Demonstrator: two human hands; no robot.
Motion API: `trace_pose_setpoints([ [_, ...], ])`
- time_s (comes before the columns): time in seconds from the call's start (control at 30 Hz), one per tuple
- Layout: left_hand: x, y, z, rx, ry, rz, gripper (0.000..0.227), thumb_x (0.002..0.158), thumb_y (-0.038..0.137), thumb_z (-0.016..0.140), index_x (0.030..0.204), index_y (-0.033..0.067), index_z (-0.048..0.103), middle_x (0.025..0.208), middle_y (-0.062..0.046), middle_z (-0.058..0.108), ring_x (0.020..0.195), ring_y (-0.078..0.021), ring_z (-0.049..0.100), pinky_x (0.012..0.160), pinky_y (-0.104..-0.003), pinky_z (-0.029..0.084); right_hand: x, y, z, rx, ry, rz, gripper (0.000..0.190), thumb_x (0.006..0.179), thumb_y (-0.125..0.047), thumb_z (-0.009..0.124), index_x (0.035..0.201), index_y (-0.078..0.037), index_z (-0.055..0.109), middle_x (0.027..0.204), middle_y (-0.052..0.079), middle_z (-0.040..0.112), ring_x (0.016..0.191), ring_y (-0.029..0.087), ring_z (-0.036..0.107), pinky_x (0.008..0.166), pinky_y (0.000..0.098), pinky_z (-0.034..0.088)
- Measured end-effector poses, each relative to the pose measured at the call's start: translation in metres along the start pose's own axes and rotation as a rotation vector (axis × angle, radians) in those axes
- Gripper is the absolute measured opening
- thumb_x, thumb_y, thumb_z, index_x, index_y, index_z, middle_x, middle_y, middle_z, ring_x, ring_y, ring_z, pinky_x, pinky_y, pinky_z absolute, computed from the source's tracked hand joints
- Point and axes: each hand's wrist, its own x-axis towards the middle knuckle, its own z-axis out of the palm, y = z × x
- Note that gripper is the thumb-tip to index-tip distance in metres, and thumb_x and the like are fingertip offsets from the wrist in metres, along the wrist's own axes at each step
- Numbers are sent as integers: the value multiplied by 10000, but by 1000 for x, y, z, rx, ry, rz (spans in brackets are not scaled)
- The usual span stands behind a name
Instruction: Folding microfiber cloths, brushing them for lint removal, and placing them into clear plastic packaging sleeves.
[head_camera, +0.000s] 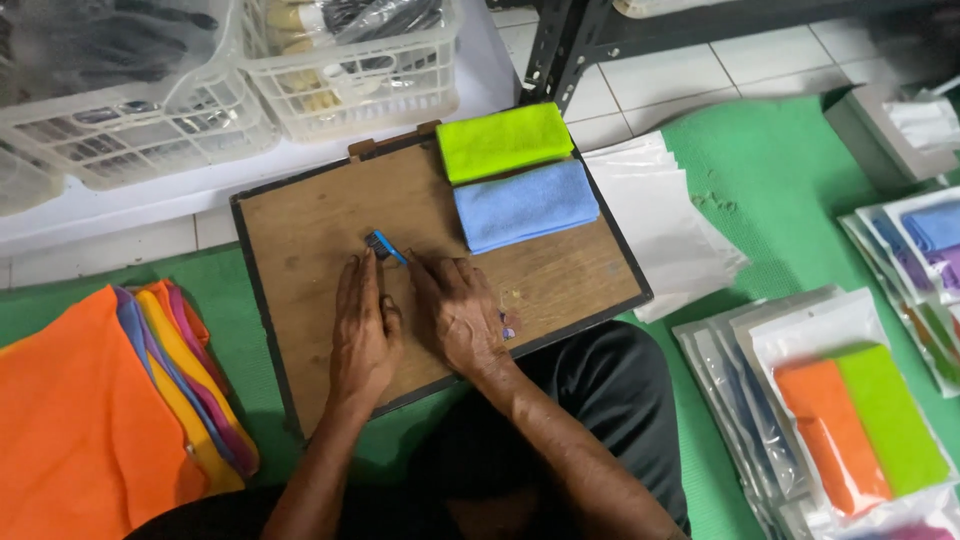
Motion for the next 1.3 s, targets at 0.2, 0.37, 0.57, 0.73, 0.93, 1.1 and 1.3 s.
trace_pose_setpoints([
  [0.2, -1, -5, 3, 50, 71, 79, 718, 877, -25, 558, 1568, -52, 367, 1509, -293, 484, 1429, -451, 419, 1206, -520, 331, -1, 3, -8, 128, 156, 114, 235, 902, -175, 654, 1121, -146, 733, 1058, 82, 643, 959, 323, 636, 794, 385, 519],
  [0.37, 1, -1, -1, -7, 138, 70, 726, 799, -67, 599, 1507, -64, 436, 1466, -292, 522, 1412, -467, 439, 1214, -515, 320, 39, 79, -31, -4, 172, 97, 213, 858, -99, 670, 1054, -86, 753, 1047, 143, 674, 899, 382, 640, 746, 473, 513],
  [0.57, 1, 7, -6, -14, 137, 89, 704, 806, -87, 582, 1494, -84, 439, 1463, -293, 523, 1421, -464, 439, 1227, -511, 313, 43, 128, -41, -186, 153, 93, 324, 866, -60, 655, 1152, -145, 783, 1126, 66, 686, 1014, 317, 663, 824, 431, 523],
  [0.73, 0, 1, -2, -11, 108, 78, 682, 857, -68, 571, 1523, -60, 425, 1483, -274, 515, 1439, -447, 421, 1229, -503, 300, -3, 112, -37, -35, 202, 229, 318, 898, -56, 668, 1176, -160, 782, 1132, 48, 693, 1064, 300, 647, 922, 424, 489],
  [0.93, 1, 3, -2, 41, 129, 62, 691, 839, -69, 580, 1513, -75, 431, 1477, -286, 516, 1437, -448, 426, 1235, -497, 291, -11, 125, -53, 38, 289, 314, 241, 924, -56, 673, 1109, -144, 799, 1061, 67, 726, 990, 304, 684, 905, 406, 529],
  [1.1, -1, -2, 3, 79, 113, 65, 823, 766, -76, 643, 1547, -59, 383, 1499, -283, 495, 1457, -435, 410, 1250, -482, 272, -5, 155, -62, -25, 300, 281, 253, 936, -30, 689, 1137, -125, 810, 997, 87, 709, 916, 280, 685, 872, 397, 551],
  [1.3, 2, 4, -7, 3, 84, 79, 713, 834, -106, 566, 1529, -78, 404, 1483, -281, 505, 1451, -455, 401, 1237, -509, 277, -35, 165, -68, 8, 342, 428, 280, 955, -3, 691, 1186, -111, 806, 1023, 108, 717, 928, 290, 702, 857, 395, 555],
])
